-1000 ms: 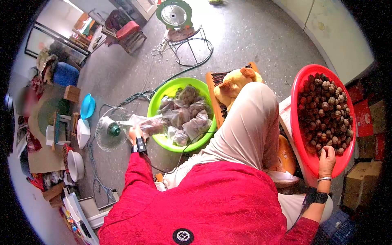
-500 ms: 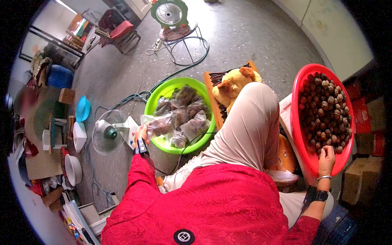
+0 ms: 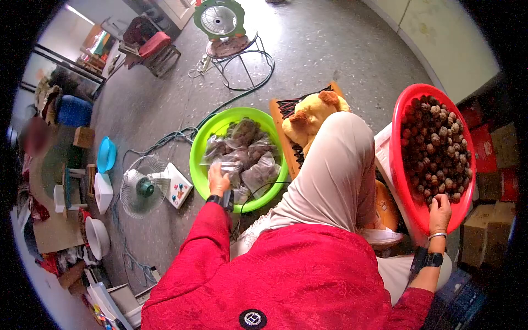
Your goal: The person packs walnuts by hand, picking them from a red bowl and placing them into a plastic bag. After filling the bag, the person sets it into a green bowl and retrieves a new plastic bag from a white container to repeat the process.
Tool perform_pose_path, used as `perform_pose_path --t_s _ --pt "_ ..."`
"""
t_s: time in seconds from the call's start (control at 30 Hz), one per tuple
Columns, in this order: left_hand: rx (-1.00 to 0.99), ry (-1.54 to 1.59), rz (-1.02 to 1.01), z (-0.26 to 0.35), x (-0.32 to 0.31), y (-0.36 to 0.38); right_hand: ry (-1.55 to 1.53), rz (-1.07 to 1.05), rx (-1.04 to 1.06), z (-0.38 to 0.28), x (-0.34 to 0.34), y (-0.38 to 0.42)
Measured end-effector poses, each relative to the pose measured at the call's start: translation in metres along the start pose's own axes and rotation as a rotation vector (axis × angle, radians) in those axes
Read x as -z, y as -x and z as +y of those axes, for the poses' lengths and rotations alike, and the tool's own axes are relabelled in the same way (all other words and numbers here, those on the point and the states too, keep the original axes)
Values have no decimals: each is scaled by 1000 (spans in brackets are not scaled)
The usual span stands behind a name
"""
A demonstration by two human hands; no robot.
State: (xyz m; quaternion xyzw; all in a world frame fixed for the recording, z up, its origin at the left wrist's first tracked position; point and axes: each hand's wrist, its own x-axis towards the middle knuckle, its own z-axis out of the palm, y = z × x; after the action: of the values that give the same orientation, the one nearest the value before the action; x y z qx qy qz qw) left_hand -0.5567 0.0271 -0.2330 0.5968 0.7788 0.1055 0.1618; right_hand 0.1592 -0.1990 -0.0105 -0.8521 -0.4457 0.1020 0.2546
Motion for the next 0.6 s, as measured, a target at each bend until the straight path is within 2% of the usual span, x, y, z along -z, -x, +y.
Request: perform_pose_path --t_s 0.1,0.17,0.27,0.37,0.47,0.57,0.6 --pt "65 -56 -198 46 11 22 3 -11 -7 3 0 -1" --pt "82 -84 -322 51 12 26 -7 -19 -14 2 0 1" --pt "57 -102 -310 48 6 26 31 13 -29 -12 3 3" --pt "-27 -177 -333 40 -1 10 81 35 58 -10 3 5" --pt "-75 -180 -337 32 -8 2 -5 -13 -64 -9 3 3" --pt "-134 -186 -297 30 -12 -5 52 101 141 -33 5 8" --pt "-201 -292 -361 31 -9 -13 47 117 134 -38 6 10"
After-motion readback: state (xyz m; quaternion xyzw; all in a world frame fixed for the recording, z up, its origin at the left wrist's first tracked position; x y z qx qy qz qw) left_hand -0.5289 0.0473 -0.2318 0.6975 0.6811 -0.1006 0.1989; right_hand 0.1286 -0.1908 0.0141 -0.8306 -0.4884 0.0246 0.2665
